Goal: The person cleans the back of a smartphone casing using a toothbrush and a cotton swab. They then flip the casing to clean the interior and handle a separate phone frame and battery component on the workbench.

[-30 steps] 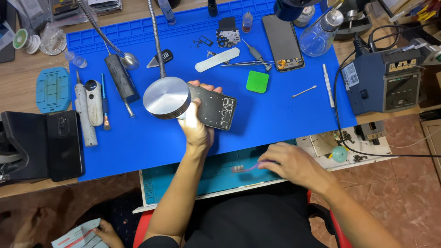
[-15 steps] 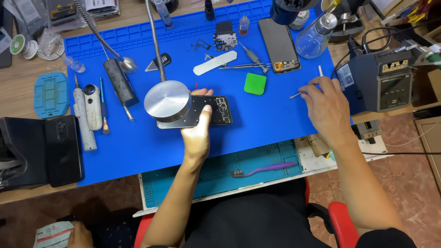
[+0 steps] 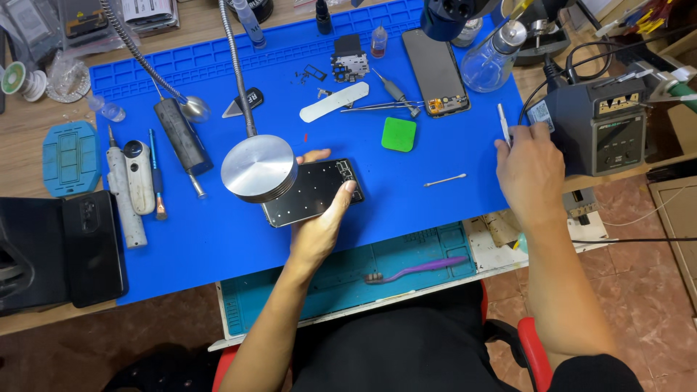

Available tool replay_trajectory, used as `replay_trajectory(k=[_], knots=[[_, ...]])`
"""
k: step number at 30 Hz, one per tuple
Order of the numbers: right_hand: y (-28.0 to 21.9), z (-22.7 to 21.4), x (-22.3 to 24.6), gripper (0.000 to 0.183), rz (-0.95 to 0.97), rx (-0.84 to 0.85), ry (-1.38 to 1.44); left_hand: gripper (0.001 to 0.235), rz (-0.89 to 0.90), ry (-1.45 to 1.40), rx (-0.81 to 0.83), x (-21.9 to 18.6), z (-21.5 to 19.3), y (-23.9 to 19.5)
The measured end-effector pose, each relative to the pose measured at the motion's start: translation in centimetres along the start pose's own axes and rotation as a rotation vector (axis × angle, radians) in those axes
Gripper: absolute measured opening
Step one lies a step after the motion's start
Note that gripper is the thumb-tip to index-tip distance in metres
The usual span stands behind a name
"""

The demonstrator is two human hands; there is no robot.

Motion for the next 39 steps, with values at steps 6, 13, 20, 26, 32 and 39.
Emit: replay_trajectory(k=[6, 13, 20, 26, 32, 39], knots=[[-0.2, -2.1, 1.6, 0.015, 0.088, 0.031, 0.156, 0.048, -0.027, 0.316, 0.199, 6.1, 1.8, -2.0], [-1.8, -6.0, 5.3, 0.049, 0.095, -0.007, 0.583, 0.066, -0.025, -0.029, 0.128, -0.4, -0.3, -0.7], [-6.4, -6.6, 12.0, 0.014, -0.29, -0.241, 1.05, 0.077, 0.111, -0.181, 0.134, 1.6, 0.3, -1.2], [-8.2, -3.9, 15.3, 0.018, -0.337, -0.126, 0.951, 0.075, 0.128, -0.151, 0.138, 1.7, 0.2, -1.2], [-8.2, -4.9, 16.4, 0.021, -0.395, -0.114, 0.96, 0.067, 0.153, -0.102, 0.13, 0.3, 0.3, -1.1], [-8.9, -4.5, 16.9, 0.017, -0.481, -0.203, 0.849, 0.034, 0.134, 0.063, 0.17, -1.5, 0.1, -0.1]])
Point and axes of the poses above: each hand's wrist, its own y-axis towards the middle knuckle, its own z-axis out of the palm, x = y × z, the point moved 9 cm from there along y, towards the middle knuckle, and after that the axes turned 1 degree about -x, right-handed, at the moved point
